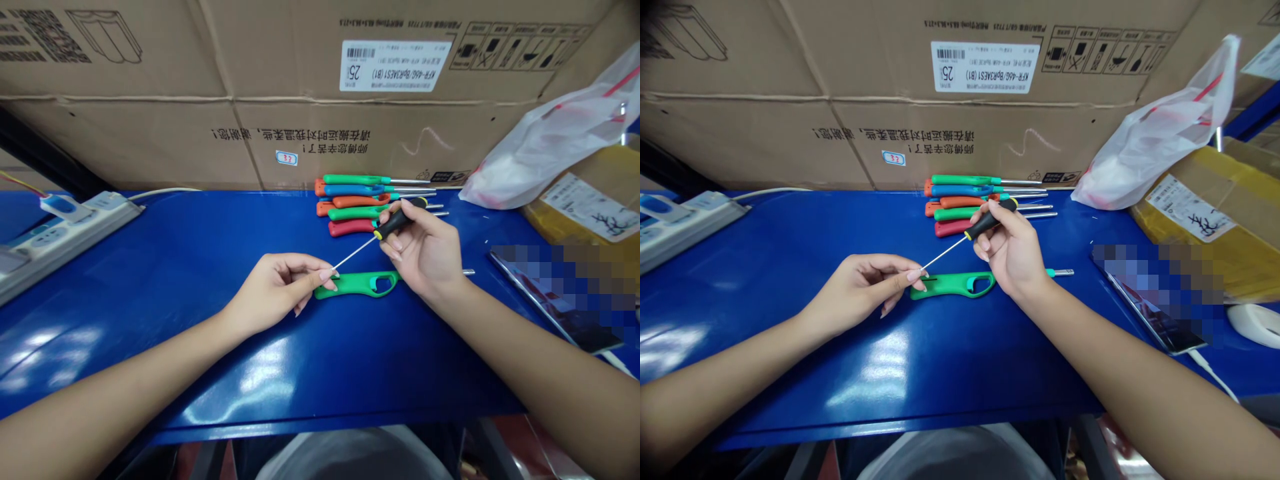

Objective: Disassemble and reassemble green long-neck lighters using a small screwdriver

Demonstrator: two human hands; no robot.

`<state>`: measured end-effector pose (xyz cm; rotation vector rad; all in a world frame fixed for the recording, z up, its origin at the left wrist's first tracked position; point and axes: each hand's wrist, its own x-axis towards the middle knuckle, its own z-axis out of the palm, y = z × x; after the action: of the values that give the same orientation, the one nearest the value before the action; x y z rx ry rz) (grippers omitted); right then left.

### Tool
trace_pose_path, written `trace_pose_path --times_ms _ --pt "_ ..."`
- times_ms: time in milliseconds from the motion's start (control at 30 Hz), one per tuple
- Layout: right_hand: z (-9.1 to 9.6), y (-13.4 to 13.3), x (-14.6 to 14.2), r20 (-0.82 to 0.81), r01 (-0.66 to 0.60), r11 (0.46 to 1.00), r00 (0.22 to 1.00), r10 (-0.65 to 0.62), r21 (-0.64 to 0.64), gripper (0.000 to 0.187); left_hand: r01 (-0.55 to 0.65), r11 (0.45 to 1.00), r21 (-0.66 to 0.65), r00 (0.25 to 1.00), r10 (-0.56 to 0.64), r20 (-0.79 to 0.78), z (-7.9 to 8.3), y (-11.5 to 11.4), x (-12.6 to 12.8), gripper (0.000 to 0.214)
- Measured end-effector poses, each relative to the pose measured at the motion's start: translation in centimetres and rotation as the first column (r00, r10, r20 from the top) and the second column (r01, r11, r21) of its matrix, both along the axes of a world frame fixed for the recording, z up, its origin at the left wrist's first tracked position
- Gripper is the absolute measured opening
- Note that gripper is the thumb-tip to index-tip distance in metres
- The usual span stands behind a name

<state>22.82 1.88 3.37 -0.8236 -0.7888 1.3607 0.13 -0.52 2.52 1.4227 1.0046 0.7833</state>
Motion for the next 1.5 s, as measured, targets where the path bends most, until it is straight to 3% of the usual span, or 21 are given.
trace_pose_path --times_ms 467,700,900,1500 --pt "0.1 -0.1 -0.2 -0.008 0.012 1.000 1.000 -0.012 0.025 0.014 0.022 1.000 -0.014 0.999 -0.022 0.034 0.1 0.0 0.0 0.021" --pt "0.2 -0.4 -0.5 0.092 0.049 0.981 0.993 -0.068 0.188 0.029 0.000 1.000 0.015 1.000 0.000 0.028 -0.5 0.1 -0.1 0.023" --pt "0.4 -0.8 -0.8 0.176 0.011 0.941 0.981 -0.076 0.340 0.026 -0.029 0.997 0.070 0.999 0.030 -0.023 -0.7 0.1 -0.1 0.019" --pt "0.7 -1.1 -0.3 0.315 -0.069 0.883 0.945 -0.092 0.465 0.019 0.044 0.984 0.172 0.993 -0.025 -0.112 -1.2 -0.1 -0.2 0.024"
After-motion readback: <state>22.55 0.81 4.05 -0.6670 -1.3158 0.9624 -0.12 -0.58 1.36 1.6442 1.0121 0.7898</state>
